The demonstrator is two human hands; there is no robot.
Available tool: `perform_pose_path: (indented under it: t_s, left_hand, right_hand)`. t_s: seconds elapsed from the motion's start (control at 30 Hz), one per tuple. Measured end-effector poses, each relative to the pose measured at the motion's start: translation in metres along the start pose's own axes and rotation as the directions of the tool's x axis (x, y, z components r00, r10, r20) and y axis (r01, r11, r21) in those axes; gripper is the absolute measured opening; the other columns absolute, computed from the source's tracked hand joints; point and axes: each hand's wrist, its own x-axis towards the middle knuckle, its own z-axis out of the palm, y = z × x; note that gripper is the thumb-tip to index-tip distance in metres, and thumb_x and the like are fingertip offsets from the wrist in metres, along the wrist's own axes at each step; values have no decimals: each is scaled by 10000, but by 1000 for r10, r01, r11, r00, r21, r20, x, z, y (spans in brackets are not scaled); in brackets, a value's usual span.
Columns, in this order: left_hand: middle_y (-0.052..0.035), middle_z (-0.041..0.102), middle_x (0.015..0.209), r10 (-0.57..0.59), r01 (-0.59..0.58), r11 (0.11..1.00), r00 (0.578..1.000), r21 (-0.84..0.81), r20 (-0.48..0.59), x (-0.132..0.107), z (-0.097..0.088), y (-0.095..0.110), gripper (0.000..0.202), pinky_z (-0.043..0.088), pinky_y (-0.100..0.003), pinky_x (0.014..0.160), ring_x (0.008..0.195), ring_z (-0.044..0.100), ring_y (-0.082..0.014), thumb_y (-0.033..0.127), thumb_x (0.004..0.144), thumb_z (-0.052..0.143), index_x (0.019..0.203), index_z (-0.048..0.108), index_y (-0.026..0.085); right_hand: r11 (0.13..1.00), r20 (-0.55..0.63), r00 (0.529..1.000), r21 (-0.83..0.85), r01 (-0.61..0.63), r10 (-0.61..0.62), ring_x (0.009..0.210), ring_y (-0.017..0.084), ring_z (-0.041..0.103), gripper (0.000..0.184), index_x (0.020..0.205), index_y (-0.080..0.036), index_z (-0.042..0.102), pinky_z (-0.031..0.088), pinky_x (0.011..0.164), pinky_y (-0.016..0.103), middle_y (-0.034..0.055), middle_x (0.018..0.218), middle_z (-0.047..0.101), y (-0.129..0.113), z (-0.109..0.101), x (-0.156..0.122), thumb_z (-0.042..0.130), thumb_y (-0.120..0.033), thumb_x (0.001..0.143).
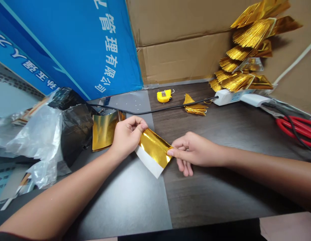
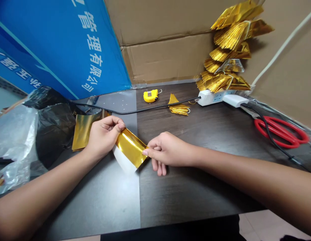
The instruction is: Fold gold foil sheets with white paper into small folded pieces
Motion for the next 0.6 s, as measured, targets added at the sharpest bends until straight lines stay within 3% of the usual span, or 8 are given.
perform_pose_path:
  t_s: [0.1, 0.2, 0.23, 0.3, 0.4, 0.47, 0.5, 0.6]
  left_hand:
    - [3, 624, 626, 12, -11, 1000, 1000, 9, -19, 6, -6, -6, 177, 375, -156, 466, 529, 526, -78, 317, 735, 677, 698, 631, 150]
    - [3, 627, 648, 24, -24, 1000, 999, 19, -35, 9, -11, -11, 185, 366, -160, 478, 537, 522, -76, 333, 775, 641, 728, 622, 156]
    - [1, 633, 654, 28, -28, 999, 999, 23, -19, 9, -11, -11, 191, 372, -164, 488, 545, 527, -78, 337, 787, 629, 729, 623, 156]
    - [-6, 661, 676, 40, -43, 998, 996, 38, 76, 6, -7, -11, 183, 397, -175, 524, 580, 557, -89, 326, 786, 640, 728, 650, 152]
    - [0, 686, 657, 50, -70, 996, 962, 64, 269, -1, 3, -6, 132, 427, -199, 581, 604, 582, -103, 270, 756, 682, 693, 698, 155]
    - [9, 699, 664, 69, -108, 990, 929, 87, 365, -6, 10, -3, 89, 447, -222, 655, 645, 599, -114, 226, 744, 707, 679, 719, 166]
    - [13, 706, 674, 88, -142, 984, 913, 107, 399, -7, 12, -3, 78, 449, -235, 695, 674, 605, -119, 213, 748, 717, 681, 727, 175]
    - [19, 722, 723, 152, -255, 949, 886, 188, 438, -8, 16, -5, 84, 438, -257, 755, 742, 611, -131, 204, 802, 721, 721, 741, 197]
  right_hand:
    - [999, 65, 998, -40, -13, 15, 441, 117, 631, 479, 739, -165, 542, 519, 428, 209, 9, 573, 666, -4, -13, -6, 660, -615, 855]
    - [974, 195, 981, -222, 44, 0, 413, 109, 587, 457, 777, -150, 607, 434, 384, 194, 3, 536, 634, -10, -29, -12, 598, -590, 905]
    - [951, 183, 982, -290, 108, -56, 400, 99, 560, 455, 760, -148, 622, 416, 393, 195, -5, 511, 611, -11, -34, -13, 569, -567, 929]
    - [852, 11, 963, -462, 245, -271, 405, 81, 501, 468, 684, -156, 619, 378, 422, 204, -16, 476, 556, -12, -38, -13, 521, -518, 964]
    - [712, -222, 817, -639, 291, -533, 529, 91, 523, 350, 766, -160, 638, 397, 511, 221, 4, 605, 615, -9, -32, -6, 564, -449, 949]
    - [740, -218, 835, -606, 290, -505, 596, 101, 570, 245, 998, -162, 629, 429, 543, 222, 15, 764, 686, -4, -22, 1, 626, -392, 914]
    - [760, -187, 855, -574, 304, -484, 642, 109, 598, 291, 1097, -168, 582, 447, 566, 226, 24, 852, 708, -2, -16, 4, 652, -366, 895]
    - [739, -141, 858, -588, 330, -494, 707, 138, 620, 381, 1198, -173, 453, 473, 650, 259, 0, 814, 681, 6, -4, 13, 636, -277, 879]
